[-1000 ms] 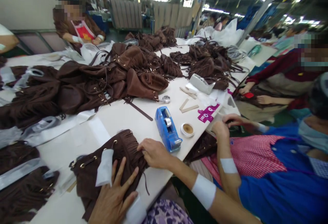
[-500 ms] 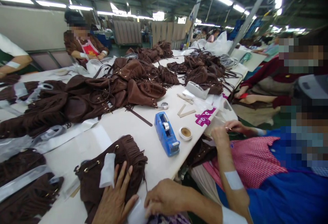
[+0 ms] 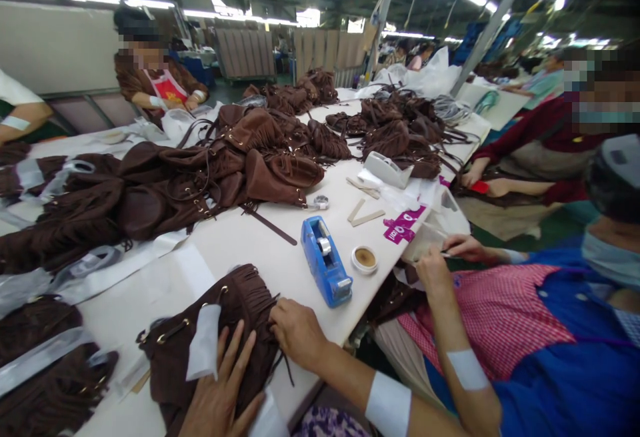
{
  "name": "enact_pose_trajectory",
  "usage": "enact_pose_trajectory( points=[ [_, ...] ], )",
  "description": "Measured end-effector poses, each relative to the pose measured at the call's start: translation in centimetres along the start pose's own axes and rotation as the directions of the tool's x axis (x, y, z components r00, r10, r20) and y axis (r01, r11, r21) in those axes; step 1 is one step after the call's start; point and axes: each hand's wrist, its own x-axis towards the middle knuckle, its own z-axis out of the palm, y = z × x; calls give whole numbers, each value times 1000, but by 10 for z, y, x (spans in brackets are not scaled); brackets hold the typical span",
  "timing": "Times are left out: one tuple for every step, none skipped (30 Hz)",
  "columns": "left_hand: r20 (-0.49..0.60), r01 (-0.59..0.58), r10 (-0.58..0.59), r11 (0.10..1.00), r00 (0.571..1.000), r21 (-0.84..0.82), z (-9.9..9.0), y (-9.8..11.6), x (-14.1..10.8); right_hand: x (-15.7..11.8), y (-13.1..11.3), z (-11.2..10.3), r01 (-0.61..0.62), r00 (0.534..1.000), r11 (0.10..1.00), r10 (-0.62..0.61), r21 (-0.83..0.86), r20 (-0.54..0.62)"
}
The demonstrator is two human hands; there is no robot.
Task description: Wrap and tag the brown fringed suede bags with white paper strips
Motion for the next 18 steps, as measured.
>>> enact_pose_trajectory(
  points=[
    [-9,-15,15,1000,1000,-14,0,-2,-2,0,4,-1,26,1000,1000,-26,17,6],
    [-13,-27,27,999,1000,-34,0,-3,-3,1,10,-3,49,999,998,-50,36,10],
    [-15,-34,33,998,999,-61,0,-4,-5,1,15,-4,67,998,996,-68,55,12],
    [-12,-34,33,995,999,-91,0,-4,-6,0,20,-4,79,997,994,-80,72,11],
    [-7,-27,26,992,1000,-120,1,-5,-7,-1,24,-4,85,996,993,-85,87,6],
    [-3,-20,20,989,1000,-149,1,-6,-8,-2,27,-2,82,997,992,-82,99,-3],
    [-6,-19,18,985,1000,-172,3,-7,-8,-3,30,0,73,997,992,-71,108,-15],
    [-11,-18,16,982,1000,-186,6,-9,-8,-5,31,2,58,998,992,-55,114,-29],
    [-19,-16,13,981,1000,-193,10,-12,-8,-6,31,5,39,998,992,-33,118,-46],
    [-31,-15,9,981,999,-193,14,-15,-8,-7,30,7,18,998,993,-10,121,-65],
    [-51,-18,9,982,999,-187,18,-18,-8,-7,29,9,-2,997,992,12,123,-82],
    [-81,-34,20,983,997,-180,22,-21,-8,-7,28,11,-19,995,992,31,125,-97],
    [-106,-55,36,982,994,-178,24,-24,-8,-6,26,12,-32,993,991,46,127,-110],
    [-120,-77,56,980,991,-184,24,-26,-8,-4,25,12,-41,991,991,57,129,-119],
    [-115,-89,67,977,991,-195,22,-26,-8,-3,24,11,-47,990,990,64,129,-124],
    [-91,-88,70,973,993,-215,18,-25,-8,-2,23,9,-52,990,990,69,128,-127],
    [-55,-72,61,968,997,-240,13,-24,-8,-2,22,6,-59,989,991,75,124,-129],
    [-16,-43,40,963,999,-266,8,-22,-9,-4,21,3,-70,987,991,85,116,-133]
  ],
)
